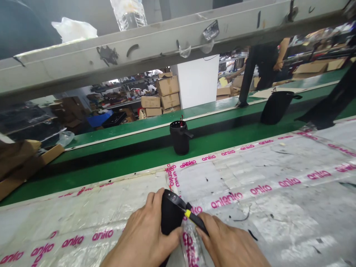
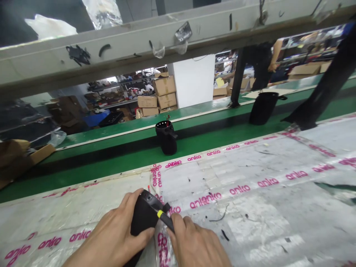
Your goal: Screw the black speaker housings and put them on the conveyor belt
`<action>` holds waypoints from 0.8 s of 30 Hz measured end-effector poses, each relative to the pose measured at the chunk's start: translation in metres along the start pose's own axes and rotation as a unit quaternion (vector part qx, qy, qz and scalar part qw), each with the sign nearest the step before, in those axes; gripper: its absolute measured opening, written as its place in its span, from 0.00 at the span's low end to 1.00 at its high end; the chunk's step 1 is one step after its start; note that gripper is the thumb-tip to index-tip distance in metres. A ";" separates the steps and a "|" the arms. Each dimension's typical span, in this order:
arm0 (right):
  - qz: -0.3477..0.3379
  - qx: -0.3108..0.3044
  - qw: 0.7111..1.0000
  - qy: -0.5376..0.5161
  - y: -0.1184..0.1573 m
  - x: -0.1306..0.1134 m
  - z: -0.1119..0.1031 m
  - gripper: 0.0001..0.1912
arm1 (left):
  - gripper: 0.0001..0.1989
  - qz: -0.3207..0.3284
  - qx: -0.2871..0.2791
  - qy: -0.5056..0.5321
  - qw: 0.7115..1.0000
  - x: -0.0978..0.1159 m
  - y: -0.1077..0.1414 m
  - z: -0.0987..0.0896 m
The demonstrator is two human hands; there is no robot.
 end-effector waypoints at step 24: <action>-0.039 -0.112 0.990 0.077 -0.028 -0.004 0.026 0.09 | 0.42 -0.102 -0.067 0.026 0.992 -0.039 -0.023 0.024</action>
Point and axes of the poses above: each hand's wrist, its own y-axis away from the middle knuckle, its own z-axis out of the palm, x = y × z, the point moved 10 cm from there along -y, towards the middle knuckle, and after that the axes turned 4 degrees about -y, right-handed, at the moved point
